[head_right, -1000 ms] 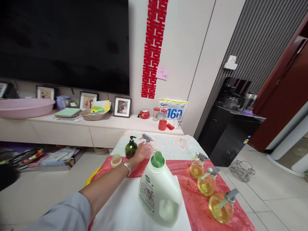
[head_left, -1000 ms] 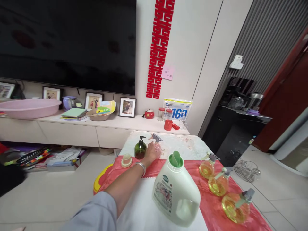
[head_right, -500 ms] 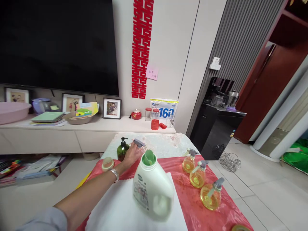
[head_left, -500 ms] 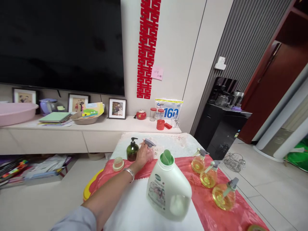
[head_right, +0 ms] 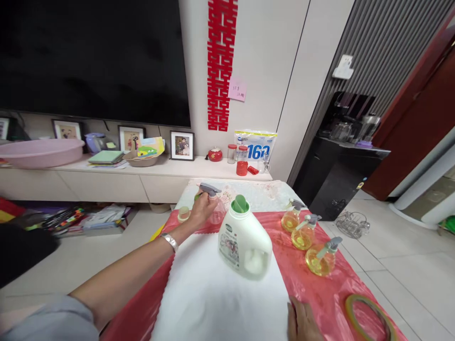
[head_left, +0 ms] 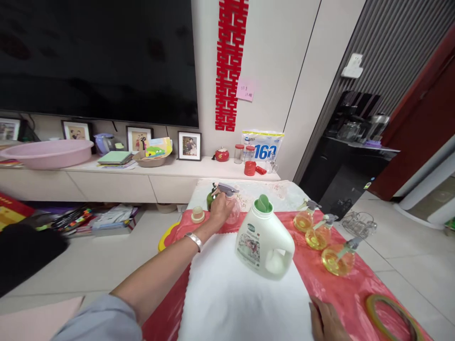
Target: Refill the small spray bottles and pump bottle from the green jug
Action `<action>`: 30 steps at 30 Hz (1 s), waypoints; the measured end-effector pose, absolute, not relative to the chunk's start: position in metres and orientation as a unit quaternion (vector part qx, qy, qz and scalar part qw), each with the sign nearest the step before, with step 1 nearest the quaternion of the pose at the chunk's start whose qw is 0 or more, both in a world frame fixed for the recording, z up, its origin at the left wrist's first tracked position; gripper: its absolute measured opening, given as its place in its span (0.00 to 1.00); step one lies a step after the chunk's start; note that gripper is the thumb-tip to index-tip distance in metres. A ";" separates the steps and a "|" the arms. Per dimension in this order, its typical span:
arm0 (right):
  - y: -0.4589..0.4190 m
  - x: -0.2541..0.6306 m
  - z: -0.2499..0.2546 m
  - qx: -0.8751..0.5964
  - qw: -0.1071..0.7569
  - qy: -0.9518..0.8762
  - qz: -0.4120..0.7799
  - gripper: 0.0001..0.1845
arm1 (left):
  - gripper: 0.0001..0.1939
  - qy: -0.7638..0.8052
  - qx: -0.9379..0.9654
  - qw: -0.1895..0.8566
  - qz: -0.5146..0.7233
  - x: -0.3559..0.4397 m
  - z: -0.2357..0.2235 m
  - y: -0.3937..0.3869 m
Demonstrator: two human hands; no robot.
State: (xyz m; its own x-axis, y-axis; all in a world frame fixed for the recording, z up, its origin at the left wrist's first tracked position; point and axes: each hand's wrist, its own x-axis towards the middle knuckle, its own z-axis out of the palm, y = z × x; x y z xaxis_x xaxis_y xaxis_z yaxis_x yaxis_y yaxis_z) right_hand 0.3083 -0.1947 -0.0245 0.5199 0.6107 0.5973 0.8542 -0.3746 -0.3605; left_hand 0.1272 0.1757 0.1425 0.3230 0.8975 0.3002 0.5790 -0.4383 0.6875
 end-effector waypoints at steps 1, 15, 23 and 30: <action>-0.195 0.308 -0.024 -0.811 0.325 -0.453 -0.179 0.23 | 0.05 0.473 0.781 0.237 0.333 0.117 0.145 0.168; -0.196 0.312 -0.014 -0.855 0.306 -0.411 -0.075 0.26 | 0.12 0.380 0.782 0.389 0.305 0.012 0.087 0.023; -0.173 0.252 0.044 -0.797 0.410 -0.442 -0.022 0.19 | 0.18 0.312 0.776 0.416 0.357 0.017 0.046 0.015; -0.105 0.145 0.064 -0.659 0.525 -0.531 0.096 0.16 | 0.28 0.380 0.749 0.397 0.370 0.021 0.031 0.008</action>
State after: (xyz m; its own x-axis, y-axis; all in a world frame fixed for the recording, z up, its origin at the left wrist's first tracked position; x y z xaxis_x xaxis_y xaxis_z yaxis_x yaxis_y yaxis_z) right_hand 0.1451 -0.1053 0.0640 0.4180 0.8003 0.4300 0.5980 0.1140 -0.7934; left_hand 0.0215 0.0078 0.0312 0.4368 0.8632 0.2529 0.2746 -0.3957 0.8763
